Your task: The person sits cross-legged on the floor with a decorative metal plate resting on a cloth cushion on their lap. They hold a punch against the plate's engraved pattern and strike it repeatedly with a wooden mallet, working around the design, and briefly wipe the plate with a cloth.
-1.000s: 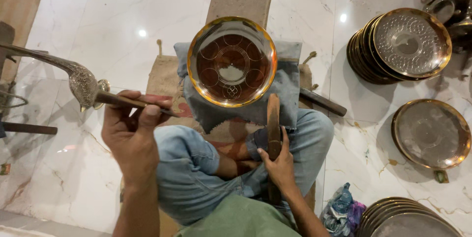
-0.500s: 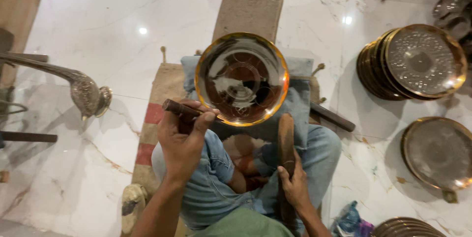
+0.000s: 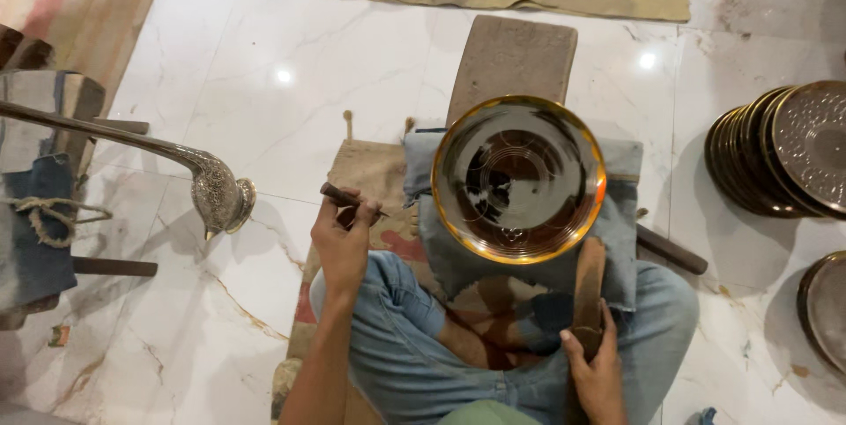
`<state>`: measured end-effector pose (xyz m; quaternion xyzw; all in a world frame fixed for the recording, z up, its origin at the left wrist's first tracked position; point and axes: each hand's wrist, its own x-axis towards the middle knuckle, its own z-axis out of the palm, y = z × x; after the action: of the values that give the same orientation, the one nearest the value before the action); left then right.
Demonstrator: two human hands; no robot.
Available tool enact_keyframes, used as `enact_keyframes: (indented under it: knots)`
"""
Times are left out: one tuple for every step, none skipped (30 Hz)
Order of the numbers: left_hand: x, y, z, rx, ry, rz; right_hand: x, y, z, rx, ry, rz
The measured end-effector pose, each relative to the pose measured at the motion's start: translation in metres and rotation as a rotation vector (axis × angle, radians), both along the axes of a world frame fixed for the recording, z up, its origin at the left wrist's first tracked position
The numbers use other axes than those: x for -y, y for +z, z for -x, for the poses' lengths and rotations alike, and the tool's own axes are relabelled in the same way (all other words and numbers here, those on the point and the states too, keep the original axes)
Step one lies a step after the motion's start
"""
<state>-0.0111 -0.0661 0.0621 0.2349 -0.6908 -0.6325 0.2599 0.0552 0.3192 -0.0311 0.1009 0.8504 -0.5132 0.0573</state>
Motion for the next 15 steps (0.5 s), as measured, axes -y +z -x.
enact_keyframes:
  knots:
    - [0.009,-0.010,0.004,0.042,0.021,0.016,0.003,0.000,-0.001,-0.022,0.000,0.010]
    - [0.017,-0.020,0.006,0.088,0.040,0.029,0.006,0.000,-0.002,-0.040,-0.003,0.017]
    - [0.024,-0.028,0.008,0.065,0.034,-0.054,0.008,0.000,-0.003,-0.023,0.004,-0.013]
    - [0.030,-0.035,0.009,0.046,0.023,-0.138,0.010,0.002,-0.003,-0.002,0.003,-0.044]
    - [0.033,-0.041,0.012,0.024,0.005,-0.221,0.012,0.004,-0.003,0.015,-0.006,-0.072]
    - [0.033,-0.045,0.016,0.011,-0.005,-0.271,0.012,0.004,-0.003,0.050,-0.023,-0.075]
    - [0.032,-0.047,0.019,-0.002,-0.010,-0.319,0.011,0.005,-0.003,0.083,-0.036,-0.076]
    - [0.030,-0.047,0.023,-0.016,-0.011,-0.365,0.012,0.007,-0.003,0.115,-0.046,-0.073]
    - [0.025,-0.046,0.026,-0.024,-0.044,-0.336,0.011,0.009,-0.003,0.121,-0.043,-0.102]
    - [0.019,-0.042,0.029,-0.033,-0.071,-0.307,0.011,0.011,-0.003,0.127,-0.034,-0.132]
    - [0.010,-0.037,0.031,-0.042,-0.094,-0.280,0.011,0.013,-0.004,0.136,-0.021,-0.162]
    - [0.000,-0.031,0.030,-0.060,-0.172,-0.234,0.011,0.016,-0.005,0.136,-0.026,-0.146]
    - [-0.011,-0.024,0.031,-0.082,-0.248,-0.187,0.011,0.018,-0.005,0.134,-0.028,-0.129]
    - [-0.023,-0.017,0.034,-0.107,-0.324,-0.138,0.011,0.020,-0.006,0.127,-0.031,-0.109]
    - [-0.035,-0.010,0.039,-0.151,-0.422,-0.034,0.012,0.022,-0.007,0.062,-0.015,-0.139]
